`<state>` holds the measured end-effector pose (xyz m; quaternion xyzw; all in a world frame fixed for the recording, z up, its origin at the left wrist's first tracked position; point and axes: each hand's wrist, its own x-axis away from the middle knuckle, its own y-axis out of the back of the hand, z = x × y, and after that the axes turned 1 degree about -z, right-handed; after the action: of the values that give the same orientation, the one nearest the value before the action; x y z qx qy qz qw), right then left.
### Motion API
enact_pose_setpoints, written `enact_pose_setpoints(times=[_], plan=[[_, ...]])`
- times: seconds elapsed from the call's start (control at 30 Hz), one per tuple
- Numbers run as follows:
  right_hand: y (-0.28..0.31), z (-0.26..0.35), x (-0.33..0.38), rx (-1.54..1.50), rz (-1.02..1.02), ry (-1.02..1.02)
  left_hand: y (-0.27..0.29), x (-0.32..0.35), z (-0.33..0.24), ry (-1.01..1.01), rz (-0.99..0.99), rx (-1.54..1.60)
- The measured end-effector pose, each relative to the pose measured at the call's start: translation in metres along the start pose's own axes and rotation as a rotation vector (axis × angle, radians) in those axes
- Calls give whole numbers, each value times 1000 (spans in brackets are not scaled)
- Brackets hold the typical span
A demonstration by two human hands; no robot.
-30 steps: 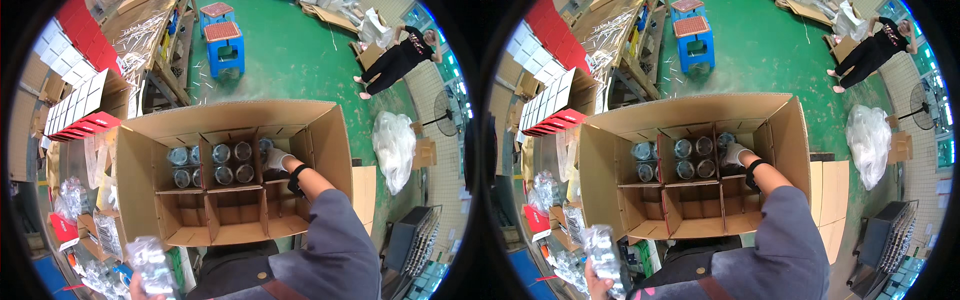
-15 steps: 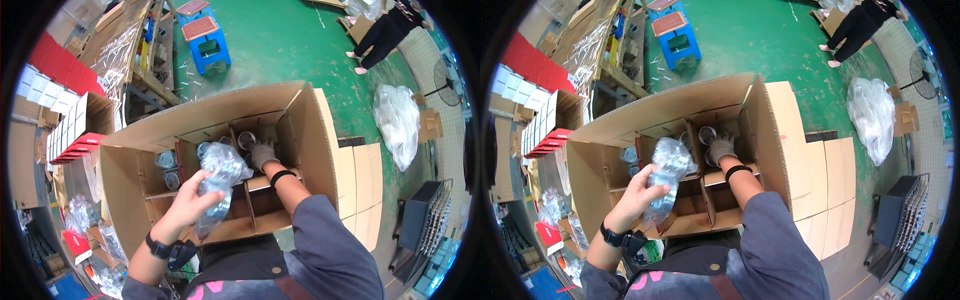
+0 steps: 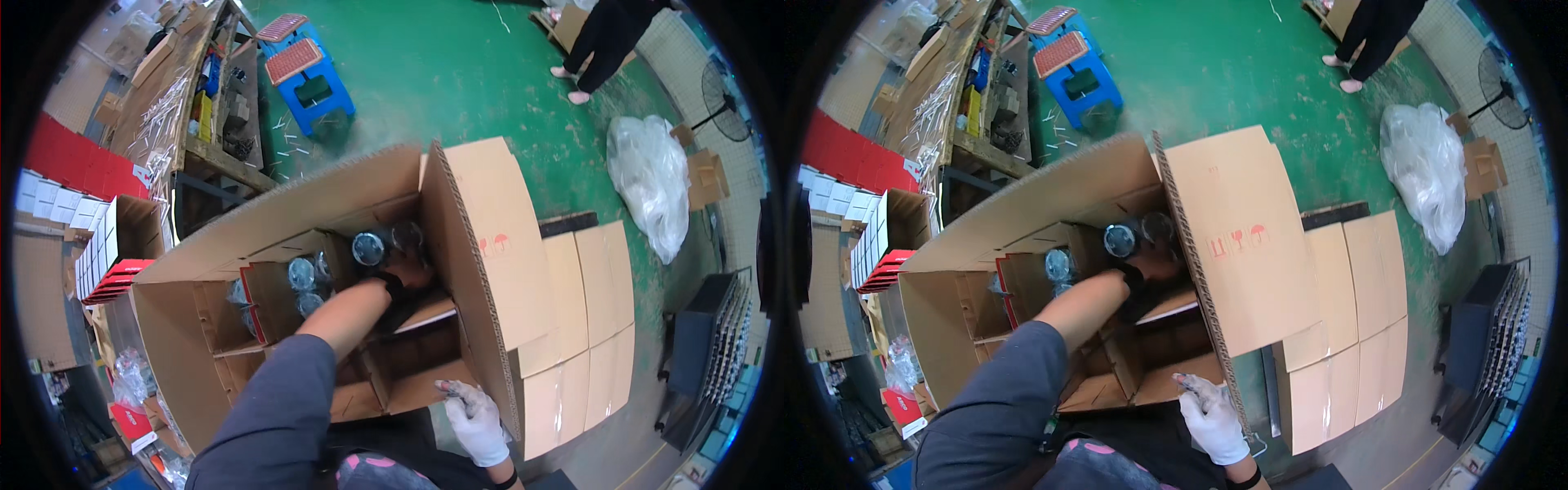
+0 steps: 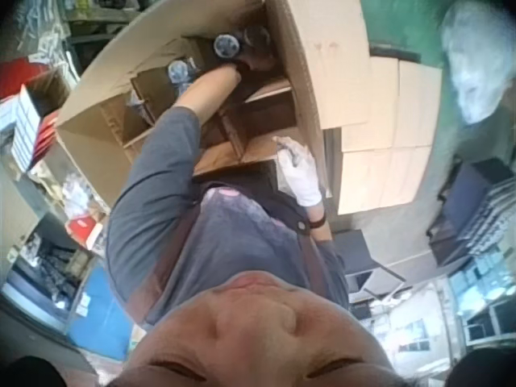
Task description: The person labels a box, sets up a partitioned shipping carton, and packs plastic bottles into the sections.
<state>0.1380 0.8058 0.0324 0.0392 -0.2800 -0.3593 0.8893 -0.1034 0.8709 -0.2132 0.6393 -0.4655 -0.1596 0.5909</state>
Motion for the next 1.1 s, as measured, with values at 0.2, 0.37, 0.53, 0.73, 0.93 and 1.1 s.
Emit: enact_pose_setpoints(times=[0.2, 0.37, 0.53, 0.73, 0.93, 1.1], plan=[[6, -18, 21, -113, 10, -197, 43, -10, 40, -210, 220, 244], [-34, -14, -10, 209, 262, 117, 86, -6, 84, -567, 381, 220], [-82, -33, -13, 547, 937, 284, 276, 148, 52, -472, 361, 554], [-201, 28, 28, 946, 1293, 351, 321, 509, 170, -682, -175, 1120], [-303, 74, 118, 883, 1484, 195, 75, 821, 272, 1281, -803, 976], [-494, 140, 264, 607, 1697, 842, -5, 901, 406, 1913, -984, 466]])
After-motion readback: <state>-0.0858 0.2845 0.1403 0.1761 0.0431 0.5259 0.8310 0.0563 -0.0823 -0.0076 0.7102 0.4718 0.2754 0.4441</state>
